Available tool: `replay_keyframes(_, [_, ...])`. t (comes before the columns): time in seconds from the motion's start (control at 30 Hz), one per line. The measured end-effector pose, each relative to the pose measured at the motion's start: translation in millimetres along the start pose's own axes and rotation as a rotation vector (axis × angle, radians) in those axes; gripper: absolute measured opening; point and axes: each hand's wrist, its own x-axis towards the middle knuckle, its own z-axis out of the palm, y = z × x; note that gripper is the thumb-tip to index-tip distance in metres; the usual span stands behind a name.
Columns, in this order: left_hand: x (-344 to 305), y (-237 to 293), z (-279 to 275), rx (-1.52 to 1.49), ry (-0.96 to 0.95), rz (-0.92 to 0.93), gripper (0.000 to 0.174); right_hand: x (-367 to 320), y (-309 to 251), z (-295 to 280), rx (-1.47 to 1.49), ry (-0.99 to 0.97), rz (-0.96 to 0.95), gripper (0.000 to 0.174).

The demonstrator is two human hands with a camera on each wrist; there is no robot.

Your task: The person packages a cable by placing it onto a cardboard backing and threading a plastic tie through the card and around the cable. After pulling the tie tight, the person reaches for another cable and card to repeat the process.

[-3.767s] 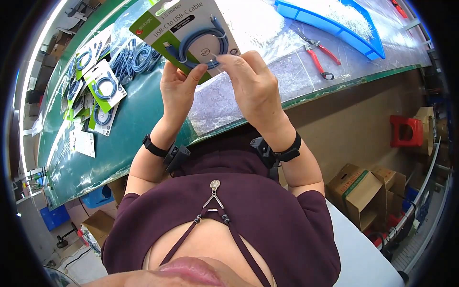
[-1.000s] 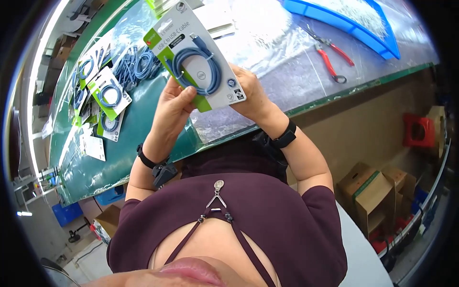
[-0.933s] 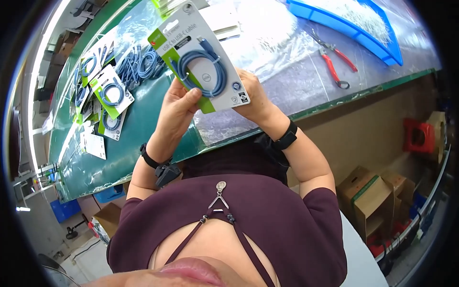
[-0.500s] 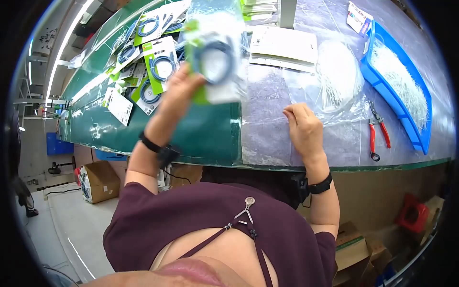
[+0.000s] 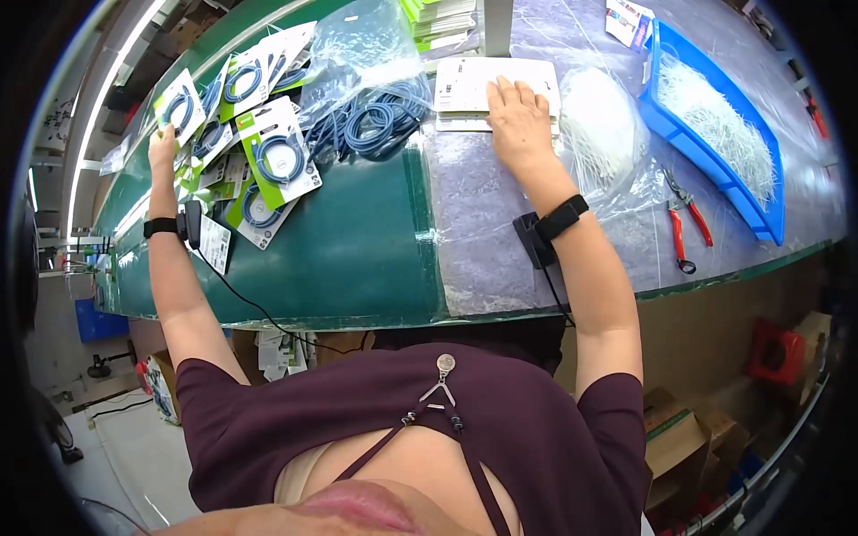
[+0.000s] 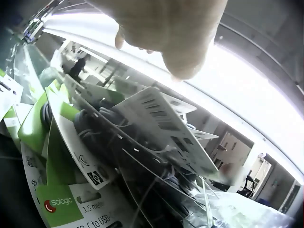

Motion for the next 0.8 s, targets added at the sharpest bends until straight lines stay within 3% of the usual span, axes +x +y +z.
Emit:
replay_keyframes(0.03, [-3,-1,1,0.193,0.045,0.040,0.047,-2,2,3,0.011,-0.044,-0.002,0.030])
replay_keyframes(0.07, [-4,-4,-2,0.198,0.044,0.035,0.047,-4,5,5,0.022,-0.088,-0.006,0.029])
replay_keyframes(0.13, [-53,80,-58,0.254,0.541,0.621,0.044,-4,6,6,0.040,-0.139,-0.017,0.028])
replay_keyframes(0.2, [-118,152,-72,-0.574,0.078,0.478,0.029,0,4,-2,0.047,-0.218,-0.007,0.030])
replay_keyframes(0.3, [-187,205,-55,-0.633,-0.579,0.837,0.026,4,9,-5,0.085,-0.253,-0.017,0.031])
replay_keyframes(0.37, [-206,233,-23,-0.616,-0.383,0.915,0.028,2,17,-5,0.149,-0.265,-0.029,0.032])
replay_keyframes(0.4, [-207,237,-8,-0.621,-0.384,0.921,0.028,1,18,-5,0.144,-0.265,-0.024,0.032])
replay_keyframes(0.5, [-207,254,24,-0.257,-0.347,0.947,0.030,1,21,-5,0.143,-0.222,-0.131,0.026])
replay_keyframes(0.67, [-206,256,30,-0.224,-0.470,0.913,0.033,2,13,-8,-0.152,-0.163,-0.285,0.023])
replay_keyframes(0.8, [-208,253,19,-0.469,-0.451,0.757,0.037,11,15,-30,-0.127,-0.335,-0.340,0.023])
